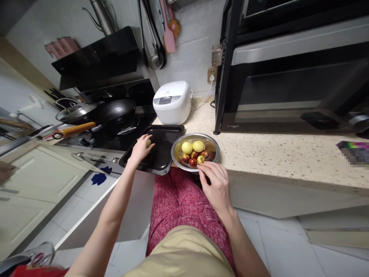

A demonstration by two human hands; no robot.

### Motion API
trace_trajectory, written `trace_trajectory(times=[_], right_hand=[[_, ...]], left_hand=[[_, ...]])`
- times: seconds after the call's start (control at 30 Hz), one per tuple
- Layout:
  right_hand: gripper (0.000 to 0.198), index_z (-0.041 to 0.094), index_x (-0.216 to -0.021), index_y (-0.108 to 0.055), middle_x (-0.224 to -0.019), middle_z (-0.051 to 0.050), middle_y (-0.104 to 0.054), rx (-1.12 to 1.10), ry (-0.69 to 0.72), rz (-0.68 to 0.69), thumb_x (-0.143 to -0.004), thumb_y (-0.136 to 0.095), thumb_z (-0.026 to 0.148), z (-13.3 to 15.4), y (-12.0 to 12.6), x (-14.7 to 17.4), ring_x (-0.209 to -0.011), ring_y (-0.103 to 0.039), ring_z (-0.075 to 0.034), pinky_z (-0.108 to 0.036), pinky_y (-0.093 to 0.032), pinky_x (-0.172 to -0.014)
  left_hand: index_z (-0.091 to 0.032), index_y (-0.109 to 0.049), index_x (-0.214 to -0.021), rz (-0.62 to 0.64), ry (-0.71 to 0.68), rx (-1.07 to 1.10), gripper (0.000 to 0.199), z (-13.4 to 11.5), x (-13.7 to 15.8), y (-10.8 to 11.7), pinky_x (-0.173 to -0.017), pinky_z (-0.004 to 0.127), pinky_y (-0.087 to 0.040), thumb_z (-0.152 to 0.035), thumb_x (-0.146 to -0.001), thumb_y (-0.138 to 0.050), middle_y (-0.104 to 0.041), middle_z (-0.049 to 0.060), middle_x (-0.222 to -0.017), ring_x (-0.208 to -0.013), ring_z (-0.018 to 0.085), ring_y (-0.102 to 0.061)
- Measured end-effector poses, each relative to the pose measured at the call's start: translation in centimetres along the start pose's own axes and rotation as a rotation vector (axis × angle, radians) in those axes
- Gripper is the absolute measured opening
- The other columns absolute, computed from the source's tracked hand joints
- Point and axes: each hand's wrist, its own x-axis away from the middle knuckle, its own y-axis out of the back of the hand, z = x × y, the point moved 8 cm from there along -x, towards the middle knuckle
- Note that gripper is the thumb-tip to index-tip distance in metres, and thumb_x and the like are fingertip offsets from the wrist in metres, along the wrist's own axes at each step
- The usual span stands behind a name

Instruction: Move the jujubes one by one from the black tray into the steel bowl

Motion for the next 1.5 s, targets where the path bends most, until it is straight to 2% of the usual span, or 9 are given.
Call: trace_trajectory(times=[0.13,0.37,0.57,0.7,0.77,0.97,1.13,1.33,1.5], right_hand=[[0.015,0.025,-0.104,-0.075,-0.103,-0.005,-0.079,0.000,0.006,-0.003,-0.097,-0.064,0.017,0.3,-0.1,-0.1,-0.101,-0.073,-0.024,-0.044,-0.054,-0.093],[0.014,0.024,-0.104,-0.074,-0.102,-0.005,-0.079,0.016,0.022,-0.021,-0.097,-0.065,0.015,0.3,0.2,-0.2,-0.100,-0.073,-0.024,-0.044,-0.054,-0.092],[0.014,0.024,-0.104,-0.074,-0.102,-0.005,-0.079,0.013,0.021,-0.018,-0.098,-0.064,0.015,0.3,0.0,-0.2,-0.099,-0.073,-0.023,-0.044,-0.055,-0.092],[0.015,0.025,-0.103,-0.074,-0.101,-0.005,-0.079,0.012,0.008,-0.014,-0.098,-0.063,0.016,0.3,0.0,-0.2,-0.099,-0.074,-0.024,-0.044,-0.055,-0.091],[0.015,0.025,-0.103,-0.075,-0.101,-0.004,-0.080,0.017,0.001,-0.020,-0.098,-0.063,0.017,0.3,0.2,-0.2,-0.098,-0.074,-0.024,-0.044,-0.055,-0.091],[0.014,0.025,-0.102,-0.074,-0.101,-0.005,-0.080,0.029,0.003,-0.026,-0.098,-0.064,0.016,0.3,0.7,-0.1,-0.098,-0.074,-0.024,-0.044,-0.055,-0.091],[0.015,0.025,-0.102,-0.074,-0.101,-0.005,-0.080,0.024,-0.005,-0.028,-0.099,-0.062,0.017,0.2,0.8,-0.1,-0.099,-0.074,-0.024,-0.044,-0.054,-0.091],[0.016,0.025,-0.102,-0.074,-0.099,-0.005,-0.079,0.026,-0.005,-0.045,-0.099,-0.061,0.016,0.2,1.2,-0.1,-0.099,-0.074,-0.023,-0.043,-0.054,-0.090],[0.015,0.024,-0.102,-0.074,-0.099,-0.005,-0.079,0.041,0.005,-0.053,-0.099,-0.062,0.016,0.1,1.5,-0.1,-0.098,-0.073,-0.024,-0.043,-0.055,-0.090]], left_hand=[[-0.021,-0.059,-0.139,0.088,0.130,-0.121,0.047,2.8,-0.4,-0.6,-0.098,0.045,-0.056,-0.019,-0.093,-0.067,-0.060,0.018,-0.139,-0.122,0.036,-0.066],[-0.021,-0.061,-0.133,0.066,0.096,-0.101,0.045,2.2,-0.6,-0.3,-0.094,0.042,-0.056,-0.015,-0.089,-0.069,-0.061,0.014,-0.127,-0.110,0.033,-0.069],[-0.023,-0.065,-0.127,-0.147,-0.108,0.229,0.044,-3.1,2.0,2.5,-0.098,0.039,-0.058,-0.020,-0.085,-0.078,-0.057,0.010,-0.122,-0.109,0.026,-0.066],[-0.026,-0.066,-0.129,-0.120,-0.305,0.480,0.044,-8.2,4.7,3.6,-0.085,0.032,-0.061,-0.028,-0.087,-0.078,-0.056,0.007,-0.117,-0.106,0.023,-0.065],[-0.025,-0.065,-0.131,-0.082,-0.405,0.510,0.044,-10.7,6.0,3.7,-0.088,0.032,-0.060,-0.029,-0.089,-0.077,-0.058,0.007,-0.117,-0.106,0.022,-0.065],[-0.023,-0.061,-0.127,0.022,-0.553,0.367,0.040,-15.7,7.5,3.1,-0.091,0.034,-0.057,-0.024,-0.089,-0.073,-0.063,0.008,-0.124,-0.110,0.025,-0.067],[-0.022,-0.058,-0.121,0.094,-0.643,0.144,0.038,-18.2,6.7,2.3,-0.082,0.032,-0.055,-0.020,-0.086,-0.072,-0.065,0.008,-0.122,-0.106,0.025,-0.067],[-0.019,-0.061,-0.115,0.128,-0.854,-0.094,0.037,-21.2,5.6,1.5,-0.097,0.039,-0.049,-0.012,-0.080,-0.073,-0.068,0.010,-0.115,-0.113,0.030,-0.064],[-0.018,-0.062,-0.118,0.150,-0.917,-0.181,0.042,-22.3,5.2,0.9,-0.094,0.038,-0.048,-0.012,-0.078,-0.074,-0.069,0.010,-0.118,-0.110,0.029,-0.065]])
